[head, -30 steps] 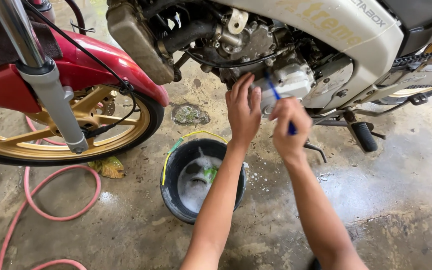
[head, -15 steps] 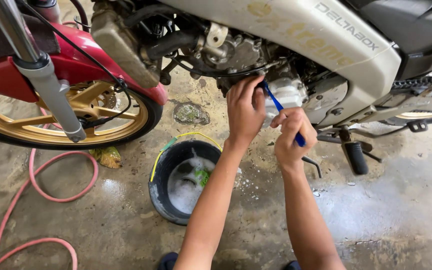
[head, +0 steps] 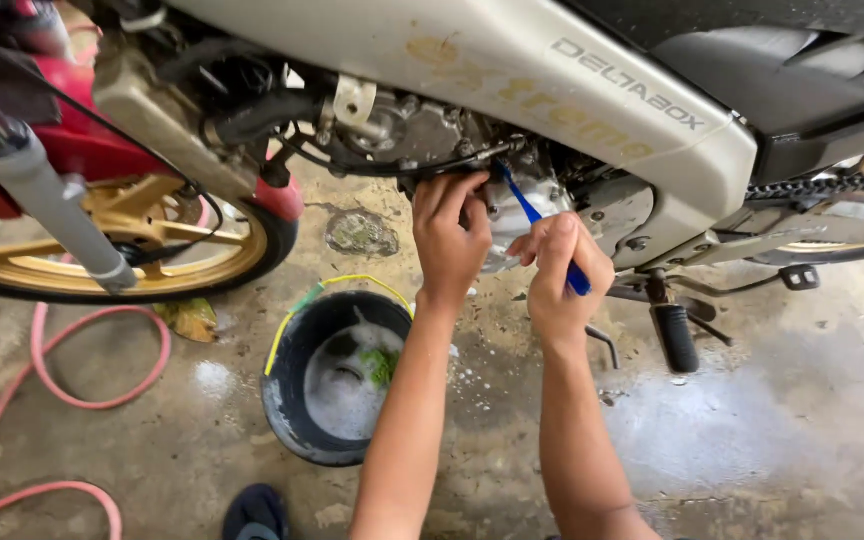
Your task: Cleaning a motorcycle engine using a toothbrush and soapy water
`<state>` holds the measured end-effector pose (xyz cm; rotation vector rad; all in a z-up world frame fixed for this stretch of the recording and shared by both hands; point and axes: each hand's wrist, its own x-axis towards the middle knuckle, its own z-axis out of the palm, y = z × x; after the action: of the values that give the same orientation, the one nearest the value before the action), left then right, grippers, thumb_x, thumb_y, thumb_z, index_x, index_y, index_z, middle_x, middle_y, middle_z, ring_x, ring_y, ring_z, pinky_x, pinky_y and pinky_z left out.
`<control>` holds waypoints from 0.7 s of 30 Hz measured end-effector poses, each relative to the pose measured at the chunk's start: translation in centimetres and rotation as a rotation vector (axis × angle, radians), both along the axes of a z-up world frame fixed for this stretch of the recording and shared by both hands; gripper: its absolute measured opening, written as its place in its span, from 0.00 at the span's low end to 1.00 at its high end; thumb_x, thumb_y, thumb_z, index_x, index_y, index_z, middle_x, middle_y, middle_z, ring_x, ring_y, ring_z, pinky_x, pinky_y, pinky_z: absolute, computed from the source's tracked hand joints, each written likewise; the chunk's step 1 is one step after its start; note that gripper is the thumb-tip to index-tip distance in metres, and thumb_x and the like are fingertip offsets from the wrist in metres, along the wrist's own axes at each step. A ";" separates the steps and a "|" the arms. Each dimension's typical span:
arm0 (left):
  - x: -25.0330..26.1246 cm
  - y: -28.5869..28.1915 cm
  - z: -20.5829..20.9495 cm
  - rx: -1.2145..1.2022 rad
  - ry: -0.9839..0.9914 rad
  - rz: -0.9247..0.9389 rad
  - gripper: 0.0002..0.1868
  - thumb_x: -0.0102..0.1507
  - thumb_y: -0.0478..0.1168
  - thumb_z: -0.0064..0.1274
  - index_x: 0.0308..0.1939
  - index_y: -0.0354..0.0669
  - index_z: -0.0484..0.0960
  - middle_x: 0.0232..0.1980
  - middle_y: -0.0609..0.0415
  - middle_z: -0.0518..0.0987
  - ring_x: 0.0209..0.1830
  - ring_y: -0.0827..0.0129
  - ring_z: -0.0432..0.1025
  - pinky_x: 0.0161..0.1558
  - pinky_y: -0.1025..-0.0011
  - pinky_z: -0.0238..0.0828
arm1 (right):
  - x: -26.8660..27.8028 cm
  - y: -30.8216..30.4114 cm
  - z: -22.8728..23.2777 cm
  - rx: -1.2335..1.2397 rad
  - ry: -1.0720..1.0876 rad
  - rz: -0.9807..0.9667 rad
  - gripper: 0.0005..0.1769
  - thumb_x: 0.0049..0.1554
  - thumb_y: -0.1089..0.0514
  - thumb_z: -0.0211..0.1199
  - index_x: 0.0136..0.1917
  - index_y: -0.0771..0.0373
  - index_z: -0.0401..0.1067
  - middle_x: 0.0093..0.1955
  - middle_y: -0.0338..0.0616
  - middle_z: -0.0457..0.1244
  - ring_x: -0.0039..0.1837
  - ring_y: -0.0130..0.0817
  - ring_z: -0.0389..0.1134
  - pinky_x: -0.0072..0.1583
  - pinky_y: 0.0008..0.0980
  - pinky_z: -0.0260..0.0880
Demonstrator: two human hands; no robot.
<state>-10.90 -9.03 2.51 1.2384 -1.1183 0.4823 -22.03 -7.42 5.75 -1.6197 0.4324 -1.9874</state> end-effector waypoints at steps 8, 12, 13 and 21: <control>0.9 0.9 -0.1 -0.016 -0.012 -0.144 0.16 0.61 0.26 0.44 0.46 0.46 0.83 0.42 0.54 0.78 0.41 0.58 0.73 0.50 0.61 0.72 | 0.6 0.5 -0.4 0.026 -0.032 -0.046 0.29 0.72 0.64 0.45 0.28 0.69 0.64 0.25 0.50 0.58 0.28 0.42 0.67 0.35 0.37 0.71; 2.3 1.0 -2.2 -0.017 -0.131 -0.203 0.16 0.63 0.24 0.42 0.47 0.44 0.82 0.48 0.53 0.79 0.46 0.56 0.74 0.52 0.60 0.72 | 3.2 1.8 -1.0 -0.025 -0.086 -0.065 0.28 0.71 0.66 0.48 0.27 0.71 0.65 0.28 0.56 0.60 0.28 0.47 0.66 0.35 0.42 0.72; 3.2 0.1 -3.2 -0.013 -0.142 -0.215 0.16 0.63 0.24 0.42 0.47 0.44 0.82 0.48 0.53 0.79 0.46 0.56 0.74 0.52 0.60 0.72 | 3.5 2.1 -1.5 -0.021 -0.097 -0.076 0.28 0.71 0.66 0.48 0.27 0.71 0.65 0.28 0.56 0.60 0.28 0.47 0.66 0.35 0.42 0.72; 8.6 -0.9 -4.2 -0.086 -0.553 -0.470 0.14 0.66 0.29 0.43 0.51 0.39 0.82 0.53 0.49 0.80 0.50 0.54 0.77 0.54 0.61 0.75 | 7.6 6.2 -5.9 0.056 -0.262 0.085 0.24 0.71 0.55 0.42 0.45 0.76 0.69 0.56 0.65 0.61 0.51 0.46 0.70 0.57 0.46 0.74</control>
<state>-2.26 -9.92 -1.64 0.7392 -1.7807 0.5163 -14.47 -1.18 -0.19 -1.2990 0.3098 -2.0673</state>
